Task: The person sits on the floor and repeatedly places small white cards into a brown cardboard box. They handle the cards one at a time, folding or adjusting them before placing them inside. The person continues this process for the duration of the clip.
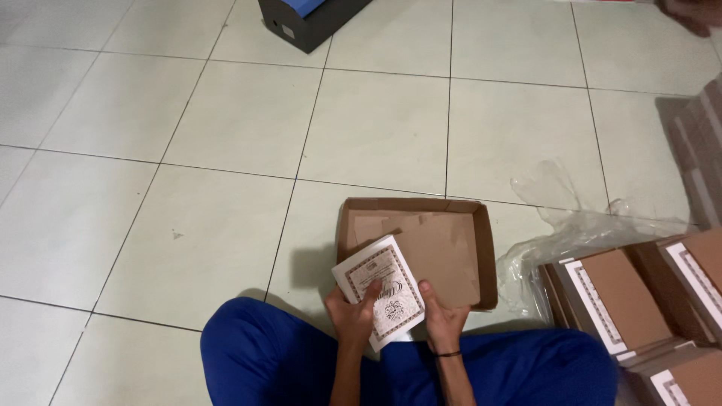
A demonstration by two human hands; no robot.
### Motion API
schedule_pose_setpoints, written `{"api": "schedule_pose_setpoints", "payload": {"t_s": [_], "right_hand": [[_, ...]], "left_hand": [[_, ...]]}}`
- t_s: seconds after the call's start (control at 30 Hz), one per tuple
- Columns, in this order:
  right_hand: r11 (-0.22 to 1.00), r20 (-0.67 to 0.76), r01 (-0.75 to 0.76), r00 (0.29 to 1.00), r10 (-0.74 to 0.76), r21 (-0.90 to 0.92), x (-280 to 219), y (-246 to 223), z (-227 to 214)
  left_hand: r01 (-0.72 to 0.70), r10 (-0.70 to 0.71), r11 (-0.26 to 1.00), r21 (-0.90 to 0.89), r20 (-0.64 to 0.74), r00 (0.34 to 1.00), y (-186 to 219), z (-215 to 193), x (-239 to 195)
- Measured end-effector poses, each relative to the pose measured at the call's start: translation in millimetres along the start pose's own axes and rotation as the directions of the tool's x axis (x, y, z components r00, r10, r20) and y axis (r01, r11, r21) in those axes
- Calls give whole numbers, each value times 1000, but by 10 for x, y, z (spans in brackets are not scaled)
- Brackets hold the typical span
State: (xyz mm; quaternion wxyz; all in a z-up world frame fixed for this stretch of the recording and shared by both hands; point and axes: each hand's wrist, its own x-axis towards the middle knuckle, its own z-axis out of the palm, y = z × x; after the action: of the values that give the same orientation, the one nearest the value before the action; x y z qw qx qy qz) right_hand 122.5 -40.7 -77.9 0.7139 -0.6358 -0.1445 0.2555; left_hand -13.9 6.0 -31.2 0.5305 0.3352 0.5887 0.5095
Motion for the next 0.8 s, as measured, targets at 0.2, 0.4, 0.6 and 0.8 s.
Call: {"api": "schedule_pose_setpoints", "payload": {"t_s": [0.2, 0.4, 0.6, 0.8], "right_hand": [[995, 15, -66, 998, 65, 76, 19, -36, 3], [983, 27, -141, 990, 138, 118, 18, -71, 5], [984, 79, -109, 992, 99, 140, -22, -150, 24], [992, 70, -110, 992, 106, 59, -57, -86, 30]], "left_hand": [[51, -51, 999, -17, 22, 998, 191, 20, -43], [-5, 5, 1000, 0, 54, 999, 63, -31, -2], [-12, 11, 1000, 16, 18, 1000, 209, -6, -87], [-91, 90, 993, 78, 11, 996, 162, 26, -89]]}}
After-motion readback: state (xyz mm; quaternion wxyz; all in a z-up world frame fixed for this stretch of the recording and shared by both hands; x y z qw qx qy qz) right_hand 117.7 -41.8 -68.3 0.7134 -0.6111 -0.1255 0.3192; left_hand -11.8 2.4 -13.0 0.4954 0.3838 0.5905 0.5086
